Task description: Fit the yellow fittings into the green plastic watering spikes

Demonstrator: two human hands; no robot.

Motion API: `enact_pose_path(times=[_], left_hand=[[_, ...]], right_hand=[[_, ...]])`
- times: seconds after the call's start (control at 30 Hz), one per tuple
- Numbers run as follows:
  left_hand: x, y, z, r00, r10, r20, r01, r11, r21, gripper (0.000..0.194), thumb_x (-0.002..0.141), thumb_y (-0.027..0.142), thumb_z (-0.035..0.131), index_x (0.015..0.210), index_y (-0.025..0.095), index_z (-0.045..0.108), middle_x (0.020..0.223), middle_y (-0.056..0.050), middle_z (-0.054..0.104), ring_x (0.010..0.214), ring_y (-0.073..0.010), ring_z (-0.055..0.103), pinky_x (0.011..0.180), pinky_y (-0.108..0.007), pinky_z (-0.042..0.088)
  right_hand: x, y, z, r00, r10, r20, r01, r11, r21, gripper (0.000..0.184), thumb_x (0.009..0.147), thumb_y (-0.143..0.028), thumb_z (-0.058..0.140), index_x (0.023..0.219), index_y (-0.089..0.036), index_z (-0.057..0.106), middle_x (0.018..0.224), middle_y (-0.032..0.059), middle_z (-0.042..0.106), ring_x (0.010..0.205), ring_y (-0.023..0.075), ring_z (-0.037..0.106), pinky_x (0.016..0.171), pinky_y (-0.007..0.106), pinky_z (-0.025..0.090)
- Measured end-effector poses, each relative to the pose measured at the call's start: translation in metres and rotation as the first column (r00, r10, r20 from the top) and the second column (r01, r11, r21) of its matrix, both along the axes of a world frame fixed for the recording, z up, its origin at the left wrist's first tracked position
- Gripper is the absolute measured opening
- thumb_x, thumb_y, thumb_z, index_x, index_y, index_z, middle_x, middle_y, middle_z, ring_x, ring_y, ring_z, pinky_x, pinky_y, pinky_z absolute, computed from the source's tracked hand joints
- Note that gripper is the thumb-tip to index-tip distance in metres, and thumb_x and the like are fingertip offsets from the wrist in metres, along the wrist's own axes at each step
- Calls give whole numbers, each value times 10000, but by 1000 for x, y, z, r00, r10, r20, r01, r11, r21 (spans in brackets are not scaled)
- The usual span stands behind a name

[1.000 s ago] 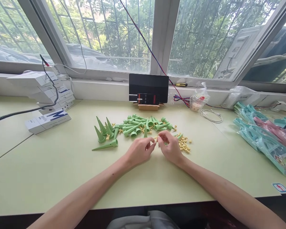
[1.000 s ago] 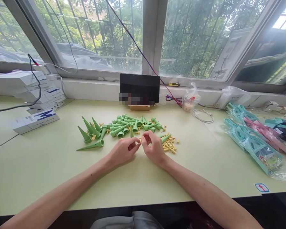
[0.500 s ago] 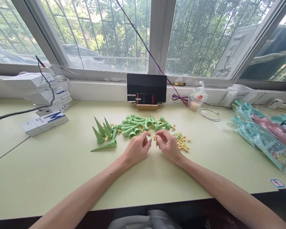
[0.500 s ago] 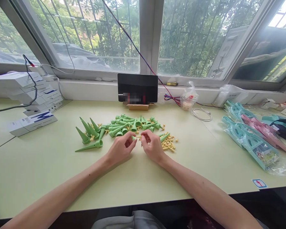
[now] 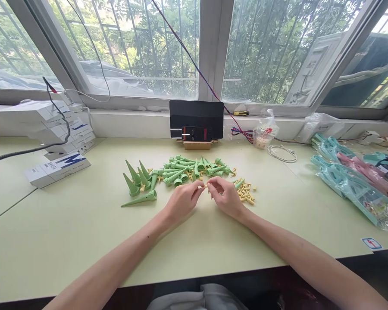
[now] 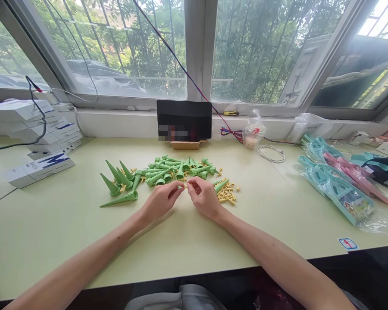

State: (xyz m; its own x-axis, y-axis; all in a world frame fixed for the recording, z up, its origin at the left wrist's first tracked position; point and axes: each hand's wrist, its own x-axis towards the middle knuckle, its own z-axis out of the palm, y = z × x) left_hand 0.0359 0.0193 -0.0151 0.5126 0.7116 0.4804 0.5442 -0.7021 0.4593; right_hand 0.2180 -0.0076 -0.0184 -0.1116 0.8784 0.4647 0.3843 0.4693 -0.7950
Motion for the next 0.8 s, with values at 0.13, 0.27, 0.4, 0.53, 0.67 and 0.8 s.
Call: enact_pose_path(times=[0.13,0.27,0.4,0.53,0.67,0.8], left_hand=[[-2,2,5,993,86,75,-94,989,117,267,962,290,501,731,190,589,527,50,478,473,-95,394,522,-224,322],[-4,3,12,930,270,250,-308,942,130,256,931,301,544,700,189,541,509,63,429,457,-86,380,516,-218,336],[-6,6,12,936,312,162,-322,946,39,195,856,306,617,1016,194,601,610,58,492,509,-110,464,552,-233,376],[-6,10,6,962,273,2,-273,962,-26,187,865,343,605,964,185,616,753,-3,586,626,-153,534,609,-271,393],[-7,12,4,970,243,-25,-244,964,-106,193,918,341,530,817,183,574,818,-33,602,682,-170,538,617,-284,384],[-7,13,5,982,191,7,-187,968,-168,194,919,305,519,769,183,530,800,-28,598,676,-164,522,636,-289,386]], right_hand=[[0,0,1,1000,-28,-7,28,1000,6,163,945,-324,506,913,-188,591,731,15,620,588,135,572,595,258,490],[0,1,0,999,-45,-21,45,999,0,175,943,-331,508,890,-184,586,714,13,611,577,133,563,587,253,483],[0,2,-1,999,-38,-18,38,999,2,160,939,-317,511,900,-183,590,723,13,616,578,132,567,591,254,482],[0,1,0,999,-40,-6,40,999,2,155,935,-307,513,912,-181,600,737,17,628,574,135,572,592,262,483],[0,1,0,999,-35,1,35,999,-15,153,932,-308,516,920,-182,603,742,20,639,575,140,588,591,268,490],[0,2,-2,1000,-12,-1,12,999,-47,143,924,-303,525,913,-184,603,741,19,648,573,144,610,567,266,493]])
